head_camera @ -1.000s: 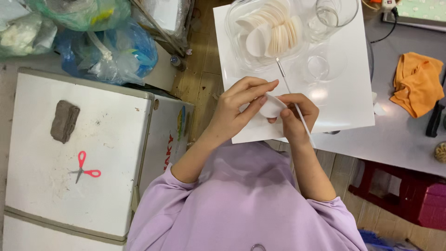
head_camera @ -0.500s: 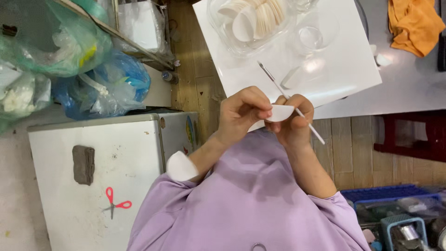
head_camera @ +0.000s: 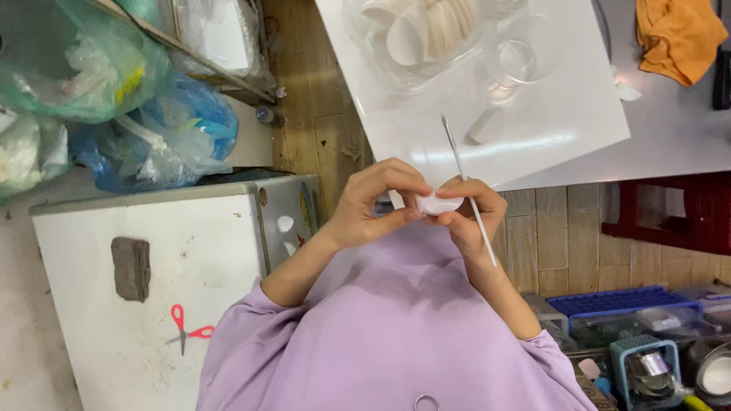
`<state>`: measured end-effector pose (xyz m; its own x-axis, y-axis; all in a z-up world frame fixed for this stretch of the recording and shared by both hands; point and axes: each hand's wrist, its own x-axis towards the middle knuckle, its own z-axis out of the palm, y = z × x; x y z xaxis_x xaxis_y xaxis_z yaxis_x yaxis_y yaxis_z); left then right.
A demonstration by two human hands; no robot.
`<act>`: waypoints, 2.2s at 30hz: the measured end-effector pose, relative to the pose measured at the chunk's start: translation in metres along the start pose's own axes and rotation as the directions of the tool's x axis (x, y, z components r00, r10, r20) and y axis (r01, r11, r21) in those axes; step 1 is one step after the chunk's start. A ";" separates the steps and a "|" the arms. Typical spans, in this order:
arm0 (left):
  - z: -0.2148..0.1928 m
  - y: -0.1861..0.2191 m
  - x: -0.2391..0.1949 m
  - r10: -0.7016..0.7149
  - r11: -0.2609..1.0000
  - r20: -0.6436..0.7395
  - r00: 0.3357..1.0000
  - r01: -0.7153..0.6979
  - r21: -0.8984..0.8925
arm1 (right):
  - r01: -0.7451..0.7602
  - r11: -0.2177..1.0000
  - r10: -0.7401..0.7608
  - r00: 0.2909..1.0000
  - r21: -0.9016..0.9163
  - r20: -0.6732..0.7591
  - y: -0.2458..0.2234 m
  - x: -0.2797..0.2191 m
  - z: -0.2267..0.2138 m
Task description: The person repeatedly picks up white petal-shaped pieces, applies a clear liquid to their edges using a brush, and joins them together to form layered clusters. The person places the assembled clusters on the table and continues the process with additional pieces.
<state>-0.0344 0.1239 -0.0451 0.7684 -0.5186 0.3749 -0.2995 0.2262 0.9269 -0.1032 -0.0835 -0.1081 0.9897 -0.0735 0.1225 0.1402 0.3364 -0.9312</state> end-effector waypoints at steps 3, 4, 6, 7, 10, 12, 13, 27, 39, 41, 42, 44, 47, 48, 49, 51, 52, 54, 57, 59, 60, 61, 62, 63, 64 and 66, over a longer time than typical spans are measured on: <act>-0.019 0.000 -0.011 -0.001 0.996 -0.153 0.988 0.016 0.093 | 0.064 0.998 -0.064 0.997 -0.001 0.051 0.002 0.008 -0.002; -0.025 0.000 -0.013 0.015 0.990 -0.217 0.976 0.017 0.141 | 0.096 0.995 -0.096 0.994 -0.002 0.055 0.002 0.011 -0.003; -0.038 0.000 -0.011 0.057 0.971 -0.339 0.939 0.028 0.239 | 0.164 0.987 -0.163 0.985 -0.001 0.063 0.003 0.019 -0.008; -0.043 0.000 -0.007 0.075 0.957 -0.350 0.934 0.031 0.290 | 0.152 0.988 -0.153 0.987 0.022 0.055 0.004 0.021 -0.010; -0.056 -0.006 0.024 0.204 0.859 -0.330 0.922 -0.007 0.512 | 0.128 0.991 -0.129 0.991 0.036 0.022 0.007 0.025 -0.013; -0.062 -0.013 0.052 0.312 0.694 -0.236 0.920 -0.052 0.718 | 0.114 0.993 -0.114 0.993 -0.016 -0.007 0.009 0.025 -0.014; -0.066 -0.016 0.065 0.334 0.600 -0.184 0.925 -0.058 0.798 | 0.131 0.990 -0.131 0.991 -0.042 -0.004 0.011 0.024 -0.014; -0.077 -0.044 0.121 0.457 0.268 0.144 0.878 -0.290 0.919 | 0.181 0.973 -0.212 0.946 -0.143 -0.245 0.011 -0.002 -0.036; -0.081 -0.018 0.117 0.450 0.357 0.102 0.887 -0.284 0.890 | 0.103 0.974 -0.158 0.947 -0.201 -0.279 0.002 0.012 -0.017; -0.085 -0.002 0.111 0.368 0.511 0.066 0.927 -0.261 0.819 | 0.071 0.962 -0.153 0.941 -0.264 -0.303 -0.011 0.018 -0.010; -0.085 0.007 0.107 0.295 0.615 0.039 0.955 -0.221 0.757 | 0.054 0.954 -0.151 0.937 -0.295 -0.315 -0.018 0.023 -0.006; -0.078 0.023 0.097 0.137 0.815 0.049 0.989 -0.140 0.562 | 0.041 0.943 -0.146 0.942 -0.329 -0.301 -0.030 0.034 0.003; -0.059 0.042 0.080 0.010 0.941 0.132 0.991 -0.054 0.335 | 0.050 0.961 -0.117 0.965 -0.271 -0.236 -0.043 0.044 0.018; -0.051 0.045 0.076 0.034 0.920 0.122 0.992 -0.079 0.384 | 0.055 0.971 -0.103 0.974 -0.232 -0.202 -0.047 0.046 0.021; -0.047 0.048 0.074 0.058 0.896 0.113 0.992 -0.101 0.432 | 0.069 0.978 -0.100 0.983 -0.195 -0.152 -0.050 0.047 0.023; -0.049 0.052 0.072 -0.033 0.914 0.098 0.995 -0.010 0.405 | 0.093 0.989 -0.099 0.994 -0.117 -0.045 -0.054 0.046 0.026; -0.049 0.054 0.070 -0.080 0.919 0.091 0.993 0.038 0.393 | 0.079 0.990 -0.080 0.997 -0.114 -0.010 -0.055 0.045 0.025; -0.045 0.055 0.065 -0.079 0.917 0.069 0.994 0.045 0.397 | 0.047 0.993 -0.041 0.997 -0.106 0.067 -0.057 0.042 0.020; -0.028 0.058 0.049 -0.037 0.918 0.002 0.999 0.033 0.395 | 0.019 0.992 -0.010 0.997 -0.127 0.070 -0.052 0.043 0.015; -0.012 0.061 0.038 0.022 0.910 -0.079 0.997 0.012 0.414 | 0.060 0.989 -0.044 0.991 -0.135 0.124 -0.052 0.046 0.012; -0.002 0.062 0.032 0.057 0.900 -0.134 0.989 0.007 0.437 | 0.079 0.987 -0.057 0.986 -0.136 0.158 -0.053 0.047 0.010; 0.005 0.063 0.028 0.093 0.888 -0.188 0.978 0.003 0.459 | 0.062 0.992 -0.039 0.979 -0.109 0.202 -0.056 0.047 0.007; 0.012 0.065 0.023 0.087 0.896 -0.213 0.973 0.018 0.444 | 0.038 0.996 -0.016 0.968 -0.084 0.251 -0.060 0.046 0.004; 0.018 0.066 0.016 0.080 0.904 -0.239 0.968 0.030 0.427 | 0.012 0.998 0.007 0.954 -0.061 0.300 -0.064 0.045 0.001; 0.027 0.068 0.010 0.073 0.911 -0.270 0.960 0.046 0.409 | 0.023 0.995 0.012 0.939 -0.098 0.343 -0.068 0.044 -0.004; 0.046 0.069 -0.005 0.081 0.889 -0.324 0.942 0.079 0.451 | 0.054 0.984 0.025 0.901 -0.168 0.433 -0.076 0.042 -0.014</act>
<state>-0.0844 0.1041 0.0176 0.8834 -0.2031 0.4223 -0.4607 -0.2119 0.8619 -0.0728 -0.1251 -0.0370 0.9072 0.3482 0.2360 0.1865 0.1699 -0.9677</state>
